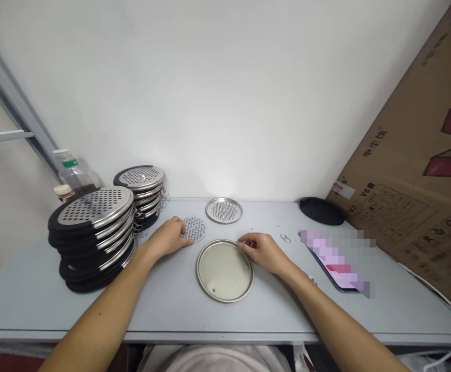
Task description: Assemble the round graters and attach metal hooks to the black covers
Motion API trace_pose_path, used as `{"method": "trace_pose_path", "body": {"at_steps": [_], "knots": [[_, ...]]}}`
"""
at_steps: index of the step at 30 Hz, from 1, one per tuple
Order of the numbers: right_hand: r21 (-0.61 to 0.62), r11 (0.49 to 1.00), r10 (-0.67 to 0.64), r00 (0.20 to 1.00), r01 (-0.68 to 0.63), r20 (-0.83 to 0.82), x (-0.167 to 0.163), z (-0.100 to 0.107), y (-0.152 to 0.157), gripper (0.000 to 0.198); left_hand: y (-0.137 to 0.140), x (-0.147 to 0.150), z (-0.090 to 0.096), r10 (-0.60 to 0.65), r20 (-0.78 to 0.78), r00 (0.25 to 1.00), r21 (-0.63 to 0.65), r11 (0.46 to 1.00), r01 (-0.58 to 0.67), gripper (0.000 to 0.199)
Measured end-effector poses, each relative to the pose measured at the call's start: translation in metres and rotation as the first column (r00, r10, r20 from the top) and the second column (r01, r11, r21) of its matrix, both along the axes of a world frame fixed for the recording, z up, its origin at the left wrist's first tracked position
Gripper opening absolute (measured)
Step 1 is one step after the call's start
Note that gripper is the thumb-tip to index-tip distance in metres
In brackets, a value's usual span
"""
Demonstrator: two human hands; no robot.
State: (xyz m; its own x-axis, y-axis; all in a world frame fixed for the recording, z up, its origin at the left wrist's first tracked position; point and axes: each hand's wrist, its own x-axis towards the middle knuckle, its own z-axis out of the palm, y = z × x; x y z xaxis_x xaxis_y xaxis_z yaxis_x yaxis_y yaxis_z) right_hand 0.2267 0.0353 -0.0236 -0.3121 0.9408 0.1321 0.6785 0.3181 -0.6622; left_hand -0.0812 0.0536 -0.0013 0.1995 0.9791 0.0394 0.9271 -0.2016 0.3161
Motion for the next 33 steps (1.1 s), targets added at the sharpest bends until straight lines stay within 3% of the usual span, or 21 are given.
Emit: {"method": "trace_pose_path", "body": {"at_steps": [4,16,26,29,33], "knots": [[-0.056,0.996,0.066,0.997,-0.068,-0.036,0.001,0.001,-0.001,0.026,-0.004,-0.006,0.006,-0.065,0.041,0.997,-0.017,0.998,0.065,0.036],[-0.069,0.997,0.019,0.998,-0.023,-0.061,0.004,-0.001,0.003,0.030,-0.006,0.014,-0.002,-0.093,0.092,0.991,0.098,0.992,0.083,0.047],[-0.064,0.998,0.012,0.999,-0.015,-0.051,0.004,0.000,0.003,0.032,-0.012,0.018,0.014,-0.063,0.235,0.970,0.100,0.994,0.040,0.055],[-0.056,0.998,0.017,0.998,-0.020,-0.059,0.005,-0.001,0.003,0.032,-0.021,0.027,0.020,-0.117,0.291,0.950,0.083,0.992,0.096,0.056],[-0.070,0.997,0.025,0.997,-0.031,-0.077,0.005,-0.002,0.005,0.031,-0.037,0.044,0.024,-0.293,0.298,0.908,0.089,0.956,0.279,0.061]]}}
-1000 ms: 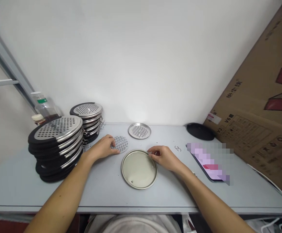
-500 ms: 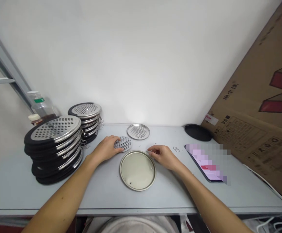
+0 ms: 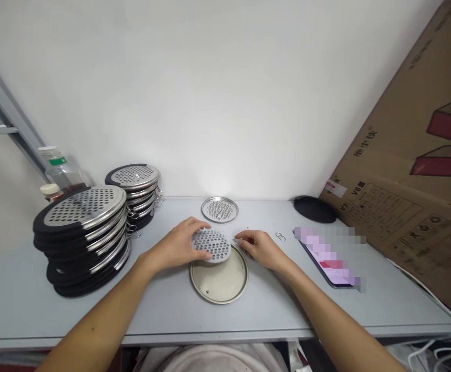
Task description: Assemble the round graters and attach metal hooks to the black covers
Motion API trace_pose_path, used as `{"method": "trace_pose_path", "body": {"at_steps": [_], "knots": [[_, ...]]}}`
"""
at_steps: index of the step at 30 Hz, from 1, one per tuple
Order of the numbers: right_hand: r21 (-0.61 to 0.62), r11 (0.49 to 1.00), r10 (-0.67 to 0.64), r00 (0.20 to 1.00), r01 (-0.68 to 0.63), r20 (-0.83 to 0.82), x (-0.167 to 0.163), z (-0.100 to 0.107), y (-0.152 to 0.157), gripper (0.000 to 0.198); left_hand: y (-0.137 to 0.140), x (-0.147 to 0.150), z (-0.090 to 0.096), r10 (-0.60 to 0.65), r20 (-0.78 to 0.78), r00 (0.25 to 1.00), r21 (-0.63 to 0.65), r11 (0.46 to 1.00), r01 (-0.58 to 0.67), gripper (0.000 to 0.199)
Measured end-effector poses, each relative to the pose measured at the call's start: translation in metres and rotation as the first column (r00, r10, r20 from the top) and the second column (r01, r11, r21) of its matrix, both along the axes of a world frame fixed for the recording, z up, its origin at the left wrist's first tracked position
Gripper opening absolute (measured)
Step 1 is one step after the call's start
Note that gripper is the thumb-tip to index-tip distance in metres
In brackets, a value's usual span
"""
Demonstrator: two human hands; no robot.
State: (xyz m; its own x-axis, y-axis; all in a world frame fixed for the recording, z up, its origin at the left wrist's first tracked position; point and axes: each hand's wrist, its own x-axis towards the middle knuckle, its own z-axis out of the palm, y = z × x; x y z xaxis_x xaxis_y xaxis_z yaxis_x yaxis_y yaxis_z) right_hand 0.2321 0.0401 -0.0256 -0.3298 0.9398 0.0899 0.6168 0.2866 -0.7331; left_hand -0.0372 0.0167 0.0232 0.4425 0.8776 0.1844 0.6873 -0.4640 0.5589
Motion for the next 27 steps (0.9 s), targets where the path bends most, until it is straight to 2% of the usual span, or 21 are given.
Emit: {"method": "trace_pose_path", "body": {"at_steps": [3,6,12,27], "knots": [[-0.042,0.999,-0.009,0.999,0.007,-0.038,0.000,-0.001,0.001,0.032,-0.011,0.010,0.001,-0.102,-0.048,0.994,-0.016,0.995,0.101,0.066],[-0.062,0.998,-0.013,0.999,0.010,-0.049,0.000,0.000,0.000,0.033,-0.018,0.014,0.003,-0.141,-0.088,0.986,-0.018,0.990,0.140,0.067],[-0.024,1.000,-0.015,1.000,0.014,-0.015,-0.002,0.004,-0.002,0.032,-0.023,0.016,0.003,-0.186,-0.148,0.971,-0.064,0.982,0.179,0.076],[0.002,1.000,-0.004,1.000,0.004,0.005,-0.002,0.003,-0.002,0.029,-0.021,0.015,-0.004,-0.212,-0.186,0.960,-0.100,0.976,0.196,0.079]]}}
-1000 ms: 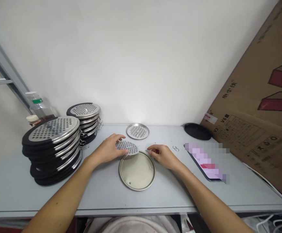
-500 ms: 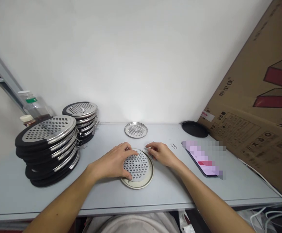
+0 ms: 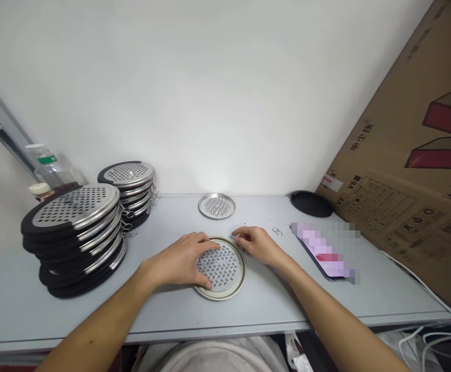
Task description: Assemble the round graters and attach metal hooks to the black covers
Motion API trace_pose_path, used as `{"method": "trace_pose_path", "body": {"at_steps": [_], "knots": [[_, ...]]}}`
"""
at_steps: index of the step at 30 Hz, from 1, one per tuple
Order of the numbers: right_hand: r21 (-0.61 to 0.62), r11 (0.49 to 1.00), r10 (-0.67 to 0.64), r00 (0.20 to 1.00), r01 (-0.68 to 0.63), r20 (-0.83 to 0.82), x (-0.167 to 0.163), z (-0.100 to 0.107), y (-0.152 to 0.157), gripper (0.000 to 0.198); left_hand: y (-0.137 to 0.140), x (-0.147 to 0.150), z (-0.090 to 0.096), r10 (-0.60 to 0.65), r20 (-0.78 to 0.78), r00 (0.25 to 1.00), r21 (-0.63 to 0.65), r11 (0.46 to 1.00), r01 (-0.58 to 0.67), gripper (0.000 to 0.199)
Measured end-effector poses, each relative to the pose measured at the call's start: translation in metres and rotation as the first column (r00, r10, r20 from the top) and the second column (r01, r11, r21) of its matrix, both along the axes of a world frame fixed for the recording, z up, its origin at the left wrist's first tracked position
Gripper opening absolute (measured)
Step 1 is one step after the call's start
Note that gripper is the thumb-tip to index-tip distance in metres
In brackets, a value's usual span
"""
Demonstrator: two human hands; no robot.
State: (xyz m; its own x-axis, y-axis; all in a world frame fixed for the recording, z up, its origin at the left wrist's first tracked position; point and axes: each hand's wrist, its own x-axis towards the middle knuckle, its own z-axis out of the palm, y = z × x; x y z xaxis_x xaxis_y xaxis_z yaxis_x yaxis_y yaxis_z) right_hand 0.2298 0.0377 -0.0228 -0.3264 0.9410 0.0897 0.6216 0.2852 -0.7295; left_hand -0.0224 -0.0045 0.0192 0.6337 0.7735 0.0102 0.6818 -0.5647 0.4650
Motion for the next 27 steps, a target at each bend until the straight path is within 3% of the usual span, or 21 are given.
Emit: {"method": "trace_pose_path", "body": {"at_steps": [5,10,12,20,27], "knots": [[0.068,0.998,0.016,1.000,-0.017,0.017,-0.003,0.006,-0.007,0.027,0.005,-0.006,0.003,0.027,0.073,0.997,-0.024,0.999,-0.025,0.077],[0.115,0.988,0.101,0.995,-0.103,0.026,-0.003,0.009,-0.012,0.026,0.022,-0.021,0.002,0.175,0.117,0.978,0.124,0.974,-0.189,0.024],[0.131,0.985,0.102,0.994,-0.108,0.047,-0.003,0.008,-0.012,0.025,0.027,-0.024,-0.002,0.208,0.091,0.974,0.148,0.964,-0.220,0.016],[0.177,0.959,0.197,0.971,-0.220,0.135,-0.011,0.005,-0.019,0.031,0.027,-0.016,-0.013,0.144,0.052,0.988,0.134,0.980,-0.150,0.022],[0.157,0.963,0.193,0.966,-0.220,0.170,-0.011,0.002,-0.018,0.025,0.025,-0.013,-0.013,0.122,0.017,0.992,0.116,0.986,-0.123,0.026]]}}
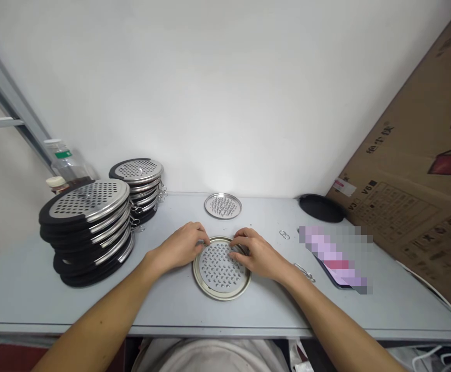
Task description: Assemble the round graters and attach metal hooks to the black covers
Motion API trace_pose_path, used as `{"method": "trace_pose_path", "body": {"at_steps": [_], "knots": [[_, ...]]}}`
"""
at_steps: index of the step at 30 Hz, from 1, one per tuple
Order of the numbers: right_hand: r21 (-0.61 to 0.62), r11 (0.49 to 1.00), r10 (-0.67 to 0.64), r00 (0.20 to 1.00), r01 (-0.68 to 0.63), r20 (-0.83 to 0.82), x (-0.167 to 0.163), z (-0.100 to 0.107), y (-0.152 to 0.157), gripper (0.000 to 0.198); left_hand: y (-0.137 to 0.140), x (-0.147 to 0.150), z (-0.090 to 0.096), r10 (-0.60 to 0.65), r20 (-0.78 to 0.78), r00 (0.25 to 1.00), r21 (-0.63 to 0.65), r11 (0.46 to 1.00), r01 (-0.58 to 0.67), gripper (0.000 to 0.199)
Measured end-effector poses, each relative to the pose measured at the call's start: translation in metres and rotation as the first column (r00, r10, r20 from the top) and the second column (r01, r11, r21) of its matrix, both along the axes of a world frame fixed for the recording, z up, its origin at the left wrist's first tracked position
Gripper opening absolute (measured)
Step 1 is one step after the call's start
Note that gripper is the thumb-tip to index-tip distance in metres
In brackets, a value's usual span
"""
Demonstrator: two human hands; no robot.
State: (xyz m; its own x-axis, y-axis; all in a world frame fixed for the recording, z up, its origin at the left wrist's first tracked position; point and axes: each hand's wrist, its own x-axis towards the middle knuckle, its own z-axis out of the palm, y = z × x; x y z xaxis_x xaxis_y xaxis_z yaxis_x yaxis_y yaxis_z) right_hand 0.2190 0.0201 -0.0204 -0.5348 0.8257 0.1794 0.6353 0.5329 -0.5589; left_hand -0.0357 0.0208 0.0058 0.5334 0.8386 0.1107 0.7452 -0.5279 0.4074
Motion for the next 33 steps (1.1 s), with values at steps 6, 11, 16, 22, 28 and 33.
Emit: {"method": "trace_pose_path", "body": {"at_steps": [6,11,16,22,28,33], "knots": [[0.001,1.000,0.009,1.000,-0.009,-0.020,0.000,0.003,-0.001,0.031,-0.001,0.001,-0.001,0.011,0.018,1.000,-0.005,1.000,-0.011,0.023],[-0.003,0.999,-0.050,0.996,0.050,-0.068,0.008,0.007,0.005,0.026,0.000,0.000,-0.001,0.025,0.020,0.999,-0.018,1.000,-0.025,0.025],[0.097,0.949,-0.294,0.952,0.301,-0.085,0.019,0.008,0.015,0.026,0.001,-0.001,0.000,0.081,0.000,0.997,-0.005,0.997,-0.081,0.028],[0.114,0.947,-0.294,0.954,0.300,-0.060,0.014,0.003,0.015,0.026,0.002,0.000,0.000,0.110,-0.003,0.994,0.009,0.994,-0.110,0.027],[0.139,0.952,-0.277,0.961,0.272,0.017,0.012,-0.007,0.018,0.026,0.001,0.001,0.002,0.163,0.013,0.987,0.001,0.987,-0.163,0.023],[0.171,0.953,-0.275,0.950,0.249,0.150,0.006,-0.005,0.035,0.027,0.006,-0.002,-0.004,0.206,0.023,0.978,0.008,0.978,-0.206,0.026]]}}
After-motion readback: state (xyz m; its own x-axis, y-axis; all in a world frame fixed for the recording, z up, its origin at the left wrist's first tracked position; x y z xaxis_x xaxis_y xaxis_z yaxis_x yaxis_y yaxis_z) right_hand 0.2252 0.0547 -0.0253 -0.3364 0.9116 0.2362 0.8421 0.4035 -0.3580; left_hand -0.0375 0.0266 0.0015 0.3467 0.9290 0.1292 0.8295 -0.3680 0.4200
